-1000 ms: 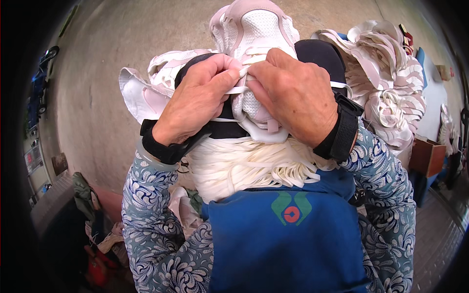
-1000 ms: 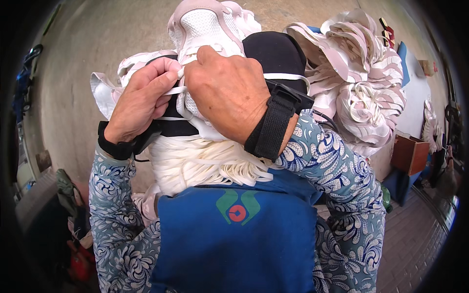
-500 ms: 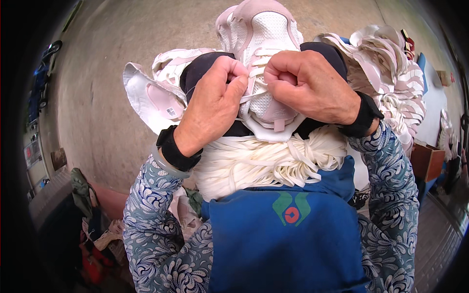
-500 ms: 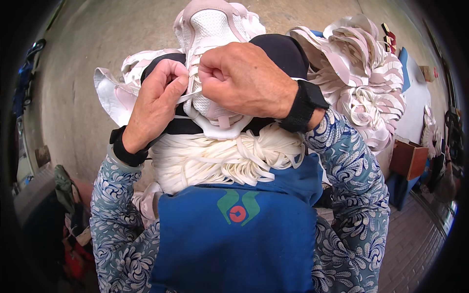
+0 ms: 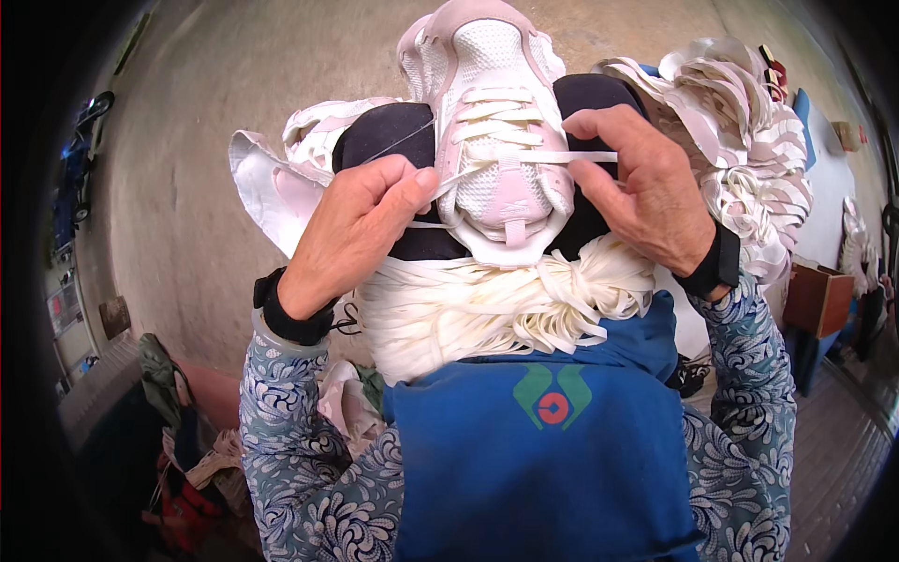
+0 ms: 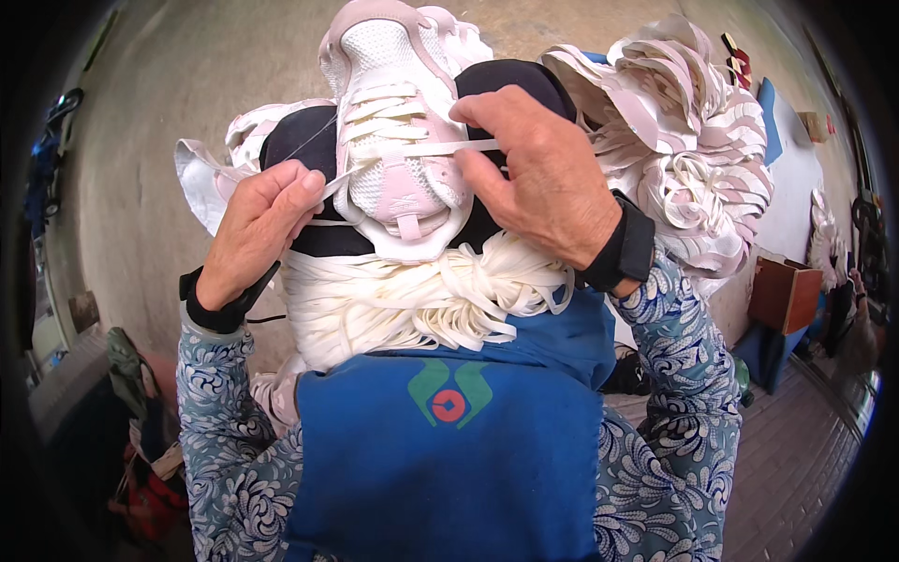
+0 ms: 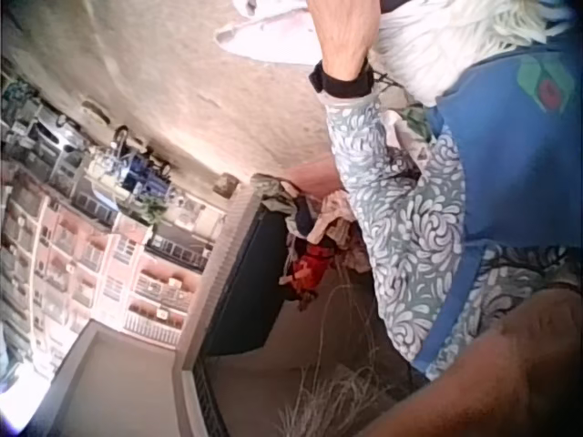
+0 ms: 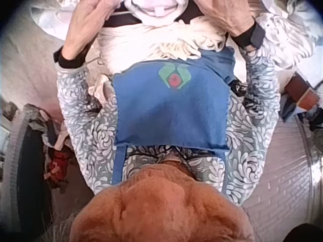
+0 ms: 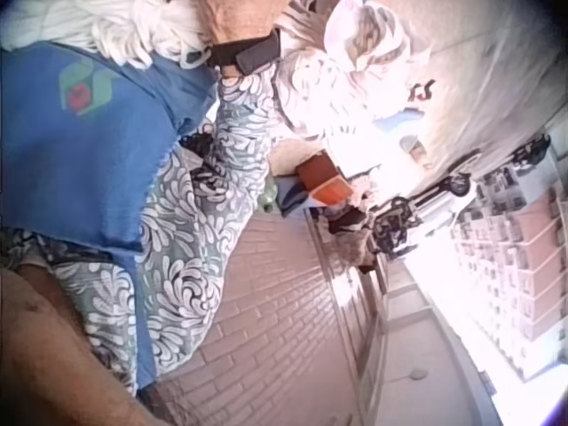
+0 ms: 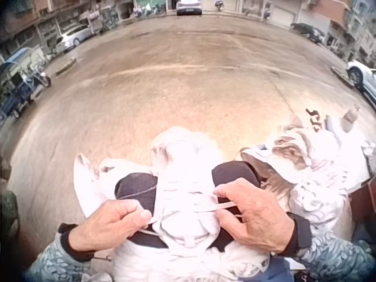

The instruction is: Lacing up pink and white sneakers.

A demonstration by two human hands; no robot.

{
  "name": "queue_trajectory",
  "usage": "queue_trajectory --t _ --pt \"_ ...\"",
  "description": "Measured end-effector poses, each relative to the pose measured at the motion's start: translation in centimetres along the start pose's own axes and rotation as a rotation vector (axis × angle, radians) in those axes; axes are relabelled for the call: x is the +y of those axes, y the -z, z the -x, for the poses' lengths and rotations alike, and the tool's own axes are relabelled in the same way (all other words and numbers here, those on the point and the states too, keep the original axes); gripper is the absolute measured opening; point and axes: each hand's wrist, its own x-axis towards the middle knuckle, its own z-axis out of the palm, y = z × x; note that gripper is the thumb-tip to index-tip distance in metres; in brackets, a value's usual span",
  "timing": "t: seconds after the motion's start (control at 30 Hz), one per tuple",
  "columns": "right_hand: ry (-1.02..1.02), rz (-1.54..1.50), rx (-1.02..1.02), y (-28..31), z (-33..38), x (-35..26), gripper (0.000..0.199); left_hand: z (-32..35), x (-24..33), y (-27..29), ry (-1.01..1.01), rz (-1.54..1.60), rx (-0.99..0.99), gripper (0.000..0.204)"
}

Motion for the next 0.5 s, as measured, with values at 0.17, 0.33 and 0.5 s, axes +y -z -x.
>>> queue_trajectory --t 0.17,0.33,0.5 --pt "0.115 0.026 0.042 -0.9 0.6 0.9 0.02 0.7 0.0 0.3 -0.023 0.043 -0.036 0.033" --pt "0.149 0.053 -0.105 1.1 0.6 1.2 0.011 1.0 -0.6 0.8 -0.043 -0.054 0.034 0.031" --pt "-0.002 -0.053 -0.152 3.6 1.2 4.0 0.012 0.3 -1.2 1.7 -0.118 -0.128 0.057 0.031"
